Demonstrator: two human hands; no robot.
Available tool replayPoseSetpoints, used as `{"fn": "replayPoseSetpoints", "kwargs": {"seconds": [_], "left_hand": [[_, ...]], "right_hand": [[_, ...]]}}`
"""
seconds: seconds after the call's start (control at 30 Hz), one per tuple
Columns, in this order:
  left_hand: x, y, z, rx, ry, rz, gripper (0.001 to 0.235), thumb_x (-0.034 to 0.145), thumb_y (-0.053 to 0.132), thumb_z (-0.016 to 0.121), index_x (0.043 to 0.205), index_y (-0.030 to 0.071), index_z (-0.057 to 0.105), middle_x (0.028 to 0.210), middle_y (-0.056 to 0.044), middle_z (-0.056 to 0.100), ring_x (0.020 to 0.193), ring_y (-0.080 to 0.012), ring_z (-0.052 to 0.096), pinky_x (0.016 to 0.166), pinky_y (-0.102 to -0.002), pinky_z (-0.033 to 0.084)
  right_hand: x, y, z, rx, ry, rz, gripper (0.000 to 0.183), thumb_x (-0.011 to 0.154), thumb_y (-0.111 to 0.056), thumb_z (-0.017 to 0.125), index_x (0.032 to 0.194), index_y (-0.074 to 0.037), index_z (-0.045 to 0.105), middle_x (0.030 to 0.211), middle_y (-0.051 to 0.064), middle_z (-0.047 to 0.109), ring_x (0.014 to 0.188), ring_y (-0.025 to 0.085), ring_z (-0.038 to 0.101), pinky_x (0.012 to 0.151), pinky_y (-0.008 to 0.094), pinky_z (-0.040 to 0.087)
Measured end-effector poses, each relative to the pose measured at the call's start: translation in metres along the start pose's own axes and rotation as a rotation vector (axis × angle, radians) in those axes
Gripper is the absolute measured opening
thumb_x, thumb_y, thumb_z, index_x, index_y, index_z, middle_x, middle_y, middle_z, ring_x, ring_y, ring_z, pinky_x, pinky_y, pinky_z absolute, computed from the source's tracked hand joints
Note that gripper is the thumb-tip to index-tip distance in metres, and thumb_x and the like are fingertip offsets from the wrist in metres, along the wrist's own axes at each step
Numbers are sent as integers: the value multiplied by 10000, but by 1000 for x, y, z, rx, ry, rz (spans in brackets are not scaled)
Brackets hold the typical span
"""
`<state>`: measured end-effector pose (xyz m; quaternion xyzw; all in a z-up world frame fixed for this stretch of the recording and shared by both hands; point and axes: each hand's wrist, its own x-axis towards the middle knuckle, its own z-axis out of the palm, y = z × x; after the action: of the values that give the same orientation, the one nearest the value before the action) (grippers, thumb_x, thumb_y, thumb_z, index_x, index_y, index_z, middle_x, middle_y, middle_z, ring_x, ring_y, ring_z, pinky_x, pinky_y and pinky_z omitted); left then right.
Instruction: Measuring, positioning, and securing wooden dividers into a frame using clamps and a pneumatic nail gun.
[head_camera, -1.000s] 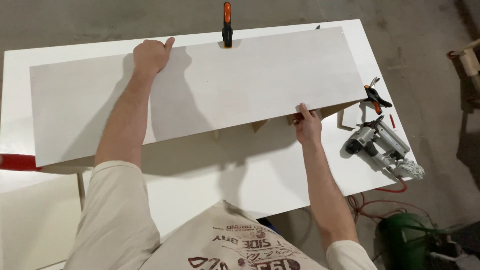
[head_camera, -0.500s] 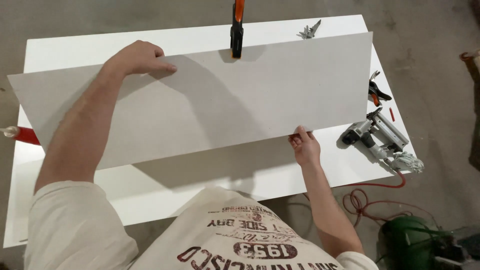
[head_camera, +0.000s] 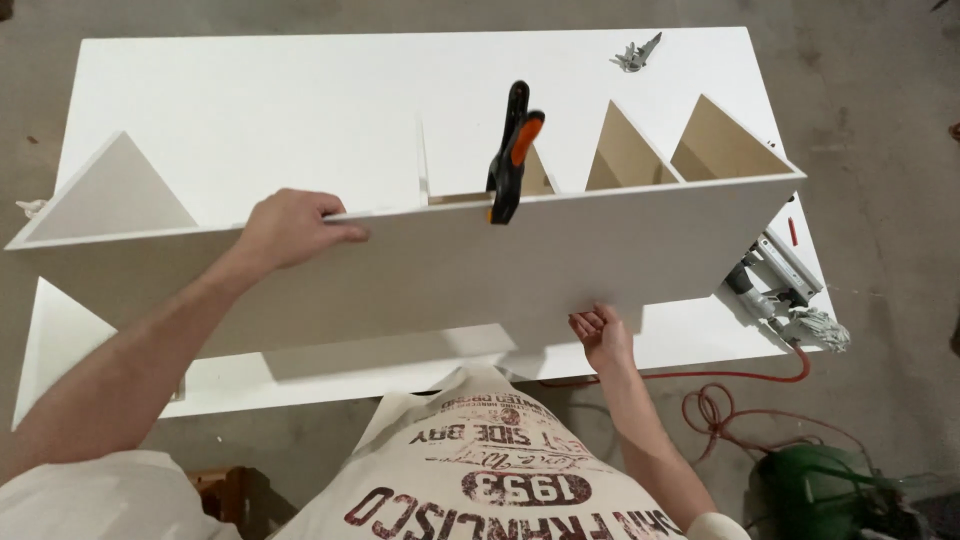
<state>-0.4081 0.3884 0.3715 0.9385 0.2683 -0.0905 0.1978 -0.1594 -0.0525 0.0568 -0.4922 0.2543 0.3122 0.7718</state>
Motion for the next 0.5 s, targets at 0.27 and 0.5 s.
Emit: {"fn": "replayPoseSetpoints", "kwargs": {"seconds": [0.27,0.5], "left_hand": [[-69,-1,76,78,39,39,473,907,639,640,866,169,672,789,-54,668,817,-297,707,711,-397,557],[-97,6,99,20,77,59,332,910,515,695,852,189,687,771,-23,664,793,-256,701,725,-358,573]], "right_hand": [[-2,25,-18,-21,59,26,239,958,-100,638,1097,65,536,879,118,470,938,389,657,1017,596,525],[20,38,-34,42,133,94,253,926,-66,637,1127,77,582,999,239,623,1031,482,681,977,631,556]]}}
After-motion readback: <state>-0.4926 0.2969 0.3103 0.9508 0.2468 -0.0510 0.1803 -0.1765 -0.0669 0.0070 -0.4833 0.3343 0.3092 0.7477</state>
